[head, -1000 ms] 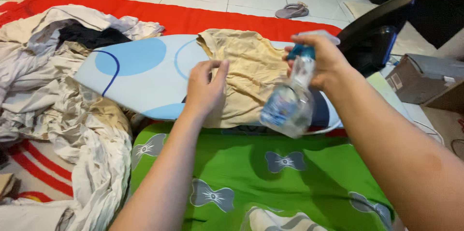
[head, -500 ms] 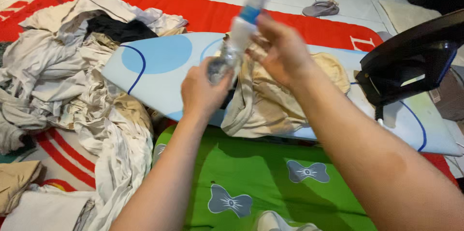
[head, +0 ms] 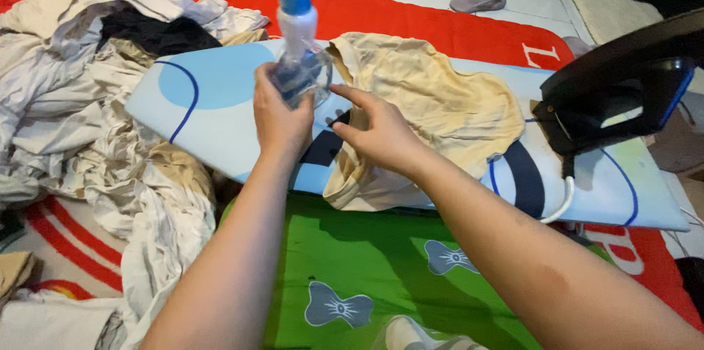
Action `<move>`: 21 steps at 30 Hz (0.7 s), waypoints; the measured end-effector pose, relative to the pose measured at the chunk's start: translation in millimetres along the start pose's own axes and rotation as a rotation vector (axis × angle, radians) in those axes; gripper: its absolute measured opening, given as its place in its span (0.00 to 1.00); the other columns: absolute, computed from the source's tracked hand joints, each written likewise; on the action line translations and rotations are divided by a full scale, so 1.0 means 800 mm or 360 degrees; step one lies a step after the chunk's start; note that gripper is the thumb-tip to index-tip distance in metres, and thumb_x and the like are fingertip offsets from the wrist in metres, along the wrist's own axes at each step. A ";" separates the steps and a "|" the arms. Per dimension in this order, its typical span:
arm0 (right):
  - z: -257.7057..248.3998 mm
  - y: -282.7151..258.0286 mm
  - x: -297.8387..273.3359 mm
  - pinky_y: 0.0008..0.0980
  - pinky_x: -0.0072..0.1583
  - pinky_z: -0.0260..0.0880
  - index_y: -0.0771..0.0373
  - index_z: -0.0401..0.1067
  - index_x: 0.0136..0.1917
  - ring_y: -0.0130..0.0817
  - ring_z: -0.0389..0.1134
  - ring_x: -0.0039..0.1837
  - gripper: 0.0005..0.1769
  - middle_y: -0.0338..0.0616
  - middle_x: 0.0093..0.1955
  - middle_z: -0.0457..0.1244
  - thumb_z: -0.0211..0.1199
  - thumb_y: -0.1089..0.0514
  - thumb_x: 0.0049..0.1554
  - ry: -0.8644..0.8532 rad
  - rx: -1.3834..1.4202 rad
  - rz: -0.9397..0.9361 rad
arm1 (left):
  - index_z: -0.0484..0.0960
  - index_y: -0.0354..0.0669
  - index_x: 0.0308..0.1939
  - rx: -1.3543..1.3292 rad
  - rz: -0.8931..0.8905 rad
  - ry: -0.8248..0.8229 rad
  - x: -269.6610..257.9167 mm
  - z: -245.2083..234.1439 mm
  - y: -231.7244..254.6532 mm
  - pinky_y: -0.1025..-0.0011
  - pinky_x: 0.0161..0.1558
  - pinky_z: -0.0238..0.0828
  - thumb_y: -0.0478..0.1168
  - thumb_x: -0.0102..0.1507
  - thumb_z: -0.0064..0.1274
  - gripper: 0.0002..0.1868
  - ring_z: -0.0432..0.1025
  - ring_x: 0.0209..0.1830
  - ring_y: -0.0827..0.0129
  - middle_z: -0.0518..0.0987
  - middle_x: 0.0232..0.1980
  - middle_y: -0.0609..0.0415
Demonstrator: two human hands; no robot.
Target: The person folds a garment by hand on a floor mat and then places another garment onto an ironing board. They spray the item with liquid from a bottle and use an iron to press the fabric.
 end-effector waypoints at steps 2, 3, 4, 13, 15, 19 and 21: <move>-0.012 0.006 -0.014 0.37 0.71 0.63 0.54 0.67 0.72 0.45 0.63 0.74 0.34 0.51 0.72 0.63 0.67 0.55 0.53 0.0116 -0.0051 -0.0081 | 0.63 0.29 0.66 0.0337 0.0438 0.0323 -0.021 -0.017 0.034 0.50 0.63 0.58 0.45 0.54 0.71 0.45 0.63 0.65 0.40 0.70 0.64 0.34; -0.020 0.009 -0.022 0.39 0.70 0.65 0.56 0.69 0.70 0.49 0.64 0.74 0.31 0.53 0.72 0.64 0.67 0.55 0.53 0.0221 -0.0102 -0.0169 | 0.63 0.29 0.66 0.0332 0.0442 0.0311 -0.032 -0.019 0.045 0.50 0.63 0.58 0.45 0.54 0.71 0.45 0.63 0.65 0.40 0.70 0.64 0.34; -0.024 0.016 -0.028 0.39 0.70 0.65 0.56 0.69 0.70 0.49 0.64 0.74 0.31 0.53 0.72 0.64 0.67 0.55 0.53 0.0231 -0.0104 -0.0161 | 0.65 0.30 0.65 0.0397 0.0477 0.0502 -0.048 -0.025 0.059 0.49 0.64 0.55 0.44 0.56 0.69 0.40 0.62 0.67 0.41 0.69 0.64 0.35; -0.106 0.114 -0.111 0.41 0.65 0.67 0.59 0.73 0.63 0.49 0.68 0.62 0.27 0.54 0.65 0.64 0.67 0.55 0.49 0.0744 -0.0465 0.0456 | 0.72 0.41 0.49 -0.0078 0.0622 -0.0338 -0.084 0.083 0.147 0.55 0.58 0.70 0.37 0.61 0.52 0.12 0.72 0.56 0.51 0.75 0.51 0.45; -0.120 0.121 -0.128 0.45 0.65 0.65 0.65 0.73 0.62 0.55 0.67 0.64 0.25 0.58 0.63 0.65 0.69 0.57 0.52 0.0749 -0.0684 0.0165 | 0.75 0.41 0.53 0.0309 0.0505 -0.0674 -0.094 0.145 0.153 0.51 0.57 0.67 0.38 0.60 0.53 0.17 0.69 0.59 0.46 0.76 0.55 0.42; -0.143 0.152 -0.164 0.42 0.63 0.69 0.63 0.75 0.59 0.50 0.69 0.61 0.20 0.54 0.60 0.67 0.68 0.59 0.53 0.0856 -0.0645 0.0255 | 0.74 0.42 0.62 0.0413 0.0691 -0.0845 -0.128 0.215 0.155 0.47 0.61 0.61 0.45 0.61 0.53 0.26 0.65 0.64 0.44 0.72 0.63 0.39; -0.165 0.176 -0.203 0.37 0.55 0.72 0.63 0.69 0.57 0.39 0.71 0.55 0.17 0.50 0.56 0.67 0.66 0.60 0.55 0.1429 -0.0171 0.0646 | 0.72 0.48 0.67 0.0675 0.0786 -0.0899 -0.143 0.243 0.156 0.39 0.69 0.48 0.51 0.64 0.50 0.28 0.60 0.71 0.46 0.70 0.68 0.41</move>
Point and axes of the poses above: each hand's wrist, its own x-axis towards the middle knuckle, its own z-axis out of the palm, y = z × x, the point moved 5 cm from there along x, towards the middle knuckle
